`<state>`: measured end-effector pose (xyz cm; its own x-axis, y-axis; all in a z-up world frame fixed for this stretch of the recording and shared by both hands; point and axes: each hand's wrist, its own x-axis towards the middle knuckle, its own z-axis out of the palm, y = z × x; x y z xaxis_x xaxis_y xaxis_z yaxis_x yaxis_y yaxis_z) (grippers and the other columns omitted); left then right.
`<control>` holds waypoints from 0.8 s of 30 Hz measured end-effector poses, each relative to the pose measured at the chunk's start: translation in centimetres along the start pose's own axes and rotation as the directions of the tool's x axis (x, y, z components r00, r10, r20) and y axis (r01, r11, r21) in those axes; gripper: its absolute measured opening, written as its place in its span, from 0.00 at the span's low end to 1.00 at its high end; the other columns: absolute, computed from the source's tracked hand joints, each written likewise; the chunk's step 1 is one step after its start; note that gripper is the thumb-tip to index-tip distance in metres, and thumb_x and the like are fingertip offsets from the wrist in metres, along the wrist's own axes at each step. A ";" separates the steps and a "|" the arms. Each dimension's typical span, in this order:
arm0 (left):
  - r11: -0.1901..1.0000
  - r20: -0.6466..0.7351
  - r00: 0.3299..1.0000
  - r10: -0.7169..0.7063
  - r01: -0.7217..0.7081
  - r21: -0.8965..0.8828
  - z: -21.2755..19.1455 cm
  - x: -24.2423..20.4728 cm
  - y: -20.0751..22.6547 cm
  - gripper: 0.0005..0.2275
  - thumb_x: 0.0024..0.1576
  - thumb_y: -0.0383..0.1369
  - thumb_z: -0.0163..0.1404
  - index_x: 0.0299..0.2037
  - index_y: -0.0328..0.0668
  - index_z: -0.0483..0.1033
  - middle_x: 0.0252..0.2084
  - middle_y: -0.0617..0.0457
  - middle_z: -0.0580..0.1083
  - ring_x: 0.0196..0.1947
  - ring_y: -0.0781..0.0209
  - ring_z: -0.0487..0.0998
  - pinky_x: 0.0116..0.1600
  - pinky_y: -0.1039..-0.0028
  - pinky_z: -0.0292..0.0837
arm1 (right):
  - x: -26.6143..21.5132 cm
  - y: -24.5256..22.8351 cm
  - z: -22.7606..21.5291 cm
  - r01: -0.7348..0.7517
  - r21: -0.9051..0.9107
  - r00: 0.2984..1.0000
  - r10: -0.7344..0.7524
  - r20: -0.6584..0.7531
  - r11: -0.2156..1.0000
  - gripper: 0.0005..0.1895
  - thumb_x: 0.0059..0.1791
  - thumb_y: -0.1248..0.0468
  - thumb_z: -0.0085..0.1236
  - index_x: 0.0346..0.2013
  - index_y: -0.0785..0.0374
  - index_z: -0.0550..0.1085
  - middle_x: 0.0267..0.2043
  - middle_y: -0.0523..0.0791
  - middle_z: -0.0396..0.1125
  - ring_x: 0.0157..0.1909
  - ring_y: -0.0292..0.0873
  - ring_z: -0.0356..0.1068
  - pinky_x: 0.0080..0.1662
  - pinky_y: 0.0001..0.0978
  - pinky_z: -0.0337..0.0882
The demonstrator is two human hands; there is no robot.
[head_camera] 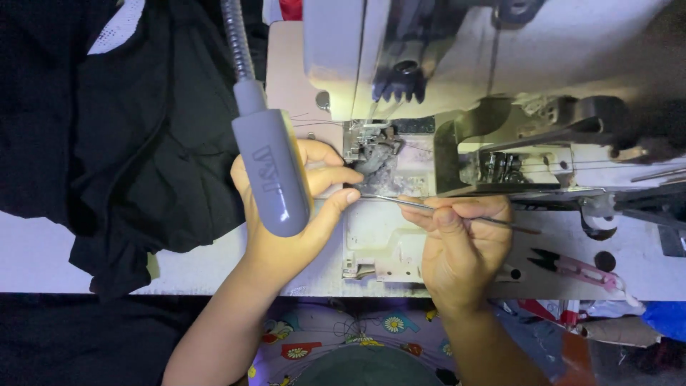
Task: Threading an industrial sewing machine using tweezers to guide the thread through various components.
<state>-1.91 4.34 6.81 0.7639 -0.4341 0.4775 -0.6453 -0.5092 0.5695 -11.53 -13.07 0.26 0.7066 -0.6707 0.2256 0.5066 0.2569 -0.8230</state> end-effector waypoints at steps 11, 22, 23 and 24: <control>0.983 -0.343 0.936 0.083 -0.133 -0.125 2.8 -0.3 -1.8 0.04 0.62 0.25 0.51 0.38 0.38 0.80 0.41 0.49 0.76 0.47 0.49 0.79 0.72 0.56 0.55 | 1.0 0.3 0.5 -0.041 -0.133 0.994 0.027 -0.108 0.990 0.05 0.51 0.75 0.48 0.39 0.64 0.67 0.30 0.54 0.71 0.31 0.57 0.79 0.37 0.45 0.86; 0.958 -0.322 0.905 0.279 -0.287 0.023 5.1 0.0 -3.2 0.14 0.67 0.31 0.41 0.42 0.26 0.79 0.41 0.40 0.70 0.42 0.47 0.75 0.50 0.62 0.72 | 5.3 1.6 -0.6 0.070 -0.113 0.962 -0.097 -0.255 0.991 0.11 0.53 0.77 0.56 0.38 0.56 0.68 0.41 0.45 0.67 0.43 0.41 0.72 0.44 0.31 0.78; 0.957 -0.318 0.904 0.287 -0.284 0.055 5.3 -0.1 -3.2 0.15 0.67 0.33 0.40 0.43 0.29 0.78 0.42 0.41 0.70 0.43 0.47 0.75 0.52 0.59 0.68 | 5.4 1.6 -0.6 0.014 -0.114 0.964 -0.044 -0.262 0.993 0.11 0.53 0.75 0.54 0.38 0.54 0.67 0.40 0.47 0.67 0.42 0.42 0.72 0.42 0.33 0.77; 0.957 -0.314 0.905 0.287 -0.286 0.052 5.7 -0.2 -3.4 0.15 0.67 0.33 0.40 0.43 0.29 0.78 0.42 0.41 0.70 0.43 0.47 0.75 0.52 0.59 0.68 | 5.6 1.5 -0.5 0.013 -0.115 0.963 -0.043 -0.267 0.993 0.11 0.53 0.75 0.54 0.38 0.54 0.67 0.40 0.47 0.67 0.42 0.42 0.72 0.42 0.33 0.77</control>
<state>0.16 1.94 0.97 0.5073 -0.3059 0.8056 -0.8358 -0.4023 0.3736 -7.10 -16.76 0.03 0.5266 -0.8425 0.1138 0.4555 0.1666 -0.8745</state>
